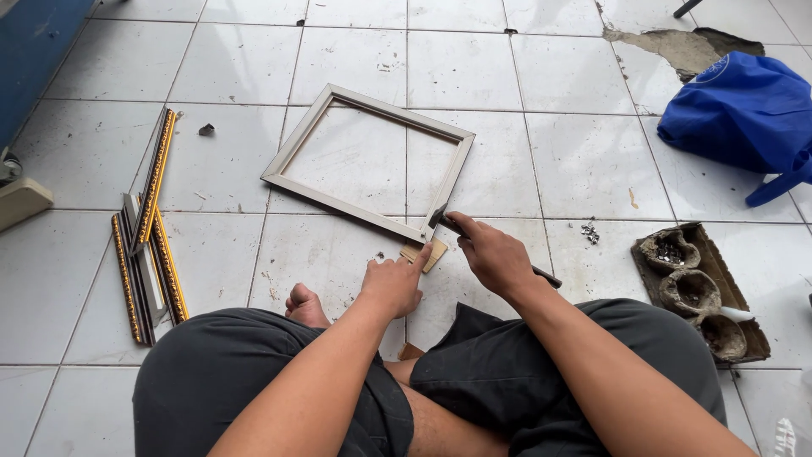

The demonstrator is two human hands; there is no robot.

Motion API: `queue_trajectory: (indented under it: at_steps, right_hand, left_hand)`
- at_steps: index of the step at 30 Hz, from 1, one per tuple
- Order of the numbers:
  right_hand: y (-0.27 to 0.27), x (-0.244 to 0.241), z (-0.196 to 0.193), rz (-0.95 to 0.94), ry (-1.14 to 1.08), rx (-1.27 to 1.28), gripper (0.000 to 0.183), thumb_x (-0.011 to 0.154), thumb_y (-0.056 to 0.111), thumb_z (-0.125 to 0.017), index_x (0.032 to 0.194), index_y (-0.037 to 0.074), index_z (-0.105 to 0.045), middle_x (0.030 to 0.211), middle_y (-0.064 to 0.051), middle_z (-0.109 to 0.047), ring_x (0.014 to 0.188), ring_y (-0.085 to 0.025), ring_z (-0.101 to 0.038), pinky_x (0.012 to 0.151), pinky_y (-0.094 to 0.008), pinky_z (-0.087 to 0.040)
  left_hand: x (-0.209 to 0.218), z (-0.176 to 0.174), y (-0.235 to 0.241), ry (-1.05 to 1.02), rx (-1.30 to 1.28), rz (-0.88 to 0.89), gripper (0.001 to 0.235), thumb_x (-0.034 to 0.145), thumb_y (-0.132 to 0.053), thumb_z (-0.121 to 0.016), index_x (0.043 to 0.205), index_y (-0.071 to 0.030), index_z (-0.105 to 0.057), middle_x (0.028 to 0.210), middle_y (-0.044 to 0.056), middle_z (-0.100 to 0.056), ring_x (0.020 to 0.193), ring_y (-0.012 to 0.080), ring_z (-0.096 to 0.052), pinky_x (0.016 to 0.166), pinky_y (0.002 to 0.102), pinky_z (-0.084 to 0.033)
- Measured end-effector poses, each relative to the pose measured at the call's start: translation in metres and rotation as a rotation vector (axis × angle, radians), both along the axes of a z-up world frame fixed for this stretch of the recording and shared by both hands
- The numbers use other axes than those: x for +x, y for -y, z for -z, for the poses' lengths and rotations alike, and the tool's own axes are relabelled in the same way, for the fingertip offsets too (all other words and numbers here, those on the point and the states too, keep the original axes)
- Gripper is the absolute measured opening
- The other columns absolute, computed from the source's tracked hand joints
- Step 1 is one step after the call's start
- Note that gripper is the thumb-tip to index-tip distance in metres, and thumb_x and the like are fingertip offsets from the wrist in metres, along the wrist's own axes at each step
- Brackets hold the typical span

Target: Assembling a wooden picture frame by gluing and hammering the corners together

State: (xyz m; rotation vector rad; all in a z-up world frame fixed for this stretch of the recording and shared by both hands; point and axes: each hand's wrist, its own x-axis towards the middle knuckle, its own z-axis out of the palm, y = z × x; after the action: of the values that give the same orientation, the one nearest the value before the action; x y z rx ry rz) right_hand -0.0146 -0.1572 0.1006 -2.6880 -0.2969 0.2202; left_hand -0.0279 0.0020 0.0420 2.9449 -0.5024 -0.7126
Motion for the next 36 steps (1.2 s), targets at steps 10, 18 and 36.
queue_trajectory:
  at_steps: [10, 18, 36]
  right_hand:
    - [-0.005, 0.012, 0.027, -0.102, 0.010, -0.052, 0.046, 0.087, 0.017, -0.041, 0.130, 0.031, -0.035, 0.084, -0.011, -0.060, 0.076, -0.034, -0.062, 0.067, -0.044, -0.049]
    - [-0.001, 0.015, 0.042, -0.095, -0.025, 0.018, 0.048, 0.087, 0.017, -0.040, 0.132, 0.033, -0.032, 0.083, -0.012, -0.060, 0.074, -0.037, -0.061, 0.065, -0.046, -0.048]
    - [-0.003, 0.007, 0.045, -0.129, 0.093, -0.195, 0.049, 0.090, 0.020, -0.032, 0.136, 0.037, -0.026, 0.070, -0.007, -0.053, 0.057, -0.029, -0.058, 0.056, -0.041, -0.049]
  left_hand:
    - [0.007, 0.012, 0.001, -0.061, -0.024, -0.049, 0.071, 0.085, -0.026, -0.049, 0.142, -0.024, -0.007, 0.098, 0.015, -0.059, 0.091, 0.0340, -0.060, 0.076, 0.051, -0.044]
    - [0.009, 0.014, 0.003, -0.078, -0.067, -0.097, 0.066, 0.085, -0.027, -0.047, 0.141, -0.021, -0.013, 0.087, 0.018, -0.061, 0.082, 0.0353, -0.062, 0.066, 0.052, -0.049]
    - [0.008, 0.015, 0.002, -0.102, -0.068, -0.100, 0.065, 0.084, -0.033, -0.045, 0.141, -0.021, -0.016, 0.083, 0.020, -0.062, 0.082, 0.0378, -0.062, 0.065, 0.054, -0.049]
